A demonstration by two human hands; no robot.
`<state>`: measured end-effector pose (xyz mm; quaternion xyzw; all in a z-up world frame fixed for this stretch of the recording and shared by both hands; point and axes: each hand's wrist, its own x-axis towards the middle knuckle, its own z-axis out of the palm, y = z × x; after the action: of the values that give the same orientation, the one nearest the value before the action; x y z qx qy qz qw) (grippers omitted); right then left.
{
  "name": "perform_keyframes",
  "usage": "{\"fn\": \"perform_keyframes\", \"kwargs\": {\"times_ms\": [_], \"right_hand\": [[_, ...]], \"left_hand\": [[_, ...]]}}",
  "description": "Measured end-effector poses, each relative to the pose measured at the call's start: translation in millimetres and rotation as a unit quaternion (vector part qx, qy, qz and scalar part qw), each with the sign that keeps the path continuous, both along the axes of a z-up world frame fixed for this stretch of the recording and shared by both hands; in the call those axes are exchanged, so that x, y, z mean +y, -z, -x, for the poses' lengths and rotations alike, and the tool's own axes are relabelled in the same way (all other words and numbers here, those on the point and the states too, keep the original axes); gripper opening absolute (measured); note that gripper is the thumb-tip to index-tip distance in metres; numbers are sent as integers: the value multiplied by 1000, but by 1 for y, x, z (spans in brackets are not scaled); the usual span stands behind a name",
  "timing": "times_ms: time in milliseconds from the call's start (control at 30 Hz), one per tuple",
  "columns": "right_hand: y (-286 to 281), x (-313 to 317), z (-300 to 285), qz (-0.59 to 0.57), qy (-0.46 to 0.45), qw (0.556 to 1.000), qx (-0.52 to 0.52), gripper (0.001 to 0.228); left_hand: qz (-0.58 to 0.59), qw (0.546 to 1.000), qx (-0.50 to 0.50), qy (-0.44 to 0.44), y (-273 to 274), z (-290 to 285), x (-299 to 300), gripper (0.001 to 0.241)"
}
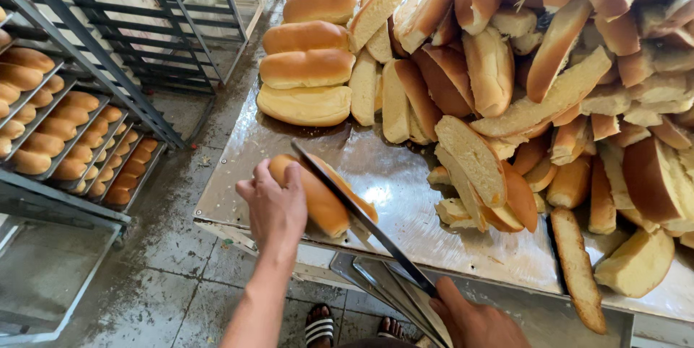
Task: The person slices multiple long bread rolls in half lengthwise using a long serrated knife on a metal table. The person handles the rolls one at a time, cutting each and placing the halves into a growing pile.
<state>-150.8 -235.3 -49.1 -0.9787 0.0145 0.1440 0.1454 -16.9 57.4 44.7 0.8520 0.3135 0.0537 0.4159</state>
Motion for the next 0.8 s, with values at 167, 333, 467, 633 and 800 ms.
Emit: {"fn": "perform_keyframes", "kwargs": {"times_ms": [167,333,467,633,800], "right_hand": [[-40,12,-2,-19,0,999,39,23],[-48,11,8,-25,-11,999,-22,26],[-47,10,12,60,19,998,12,28],[-79,45,-15,27,-43,994,92,40],[-101,113,-77,-104,-106,987,57,23]], "left_hand": [[-97,982,-149,-65,26,-16,-26,51],[-85,971,-191,-115,40,-26,-37,46],[-91,969,-192,-128,44,-24,-39,46],[-117,964,-202,-124,46,-22,-41,48],[-135,964,-195,-121,44,-24,-41,50]]}}
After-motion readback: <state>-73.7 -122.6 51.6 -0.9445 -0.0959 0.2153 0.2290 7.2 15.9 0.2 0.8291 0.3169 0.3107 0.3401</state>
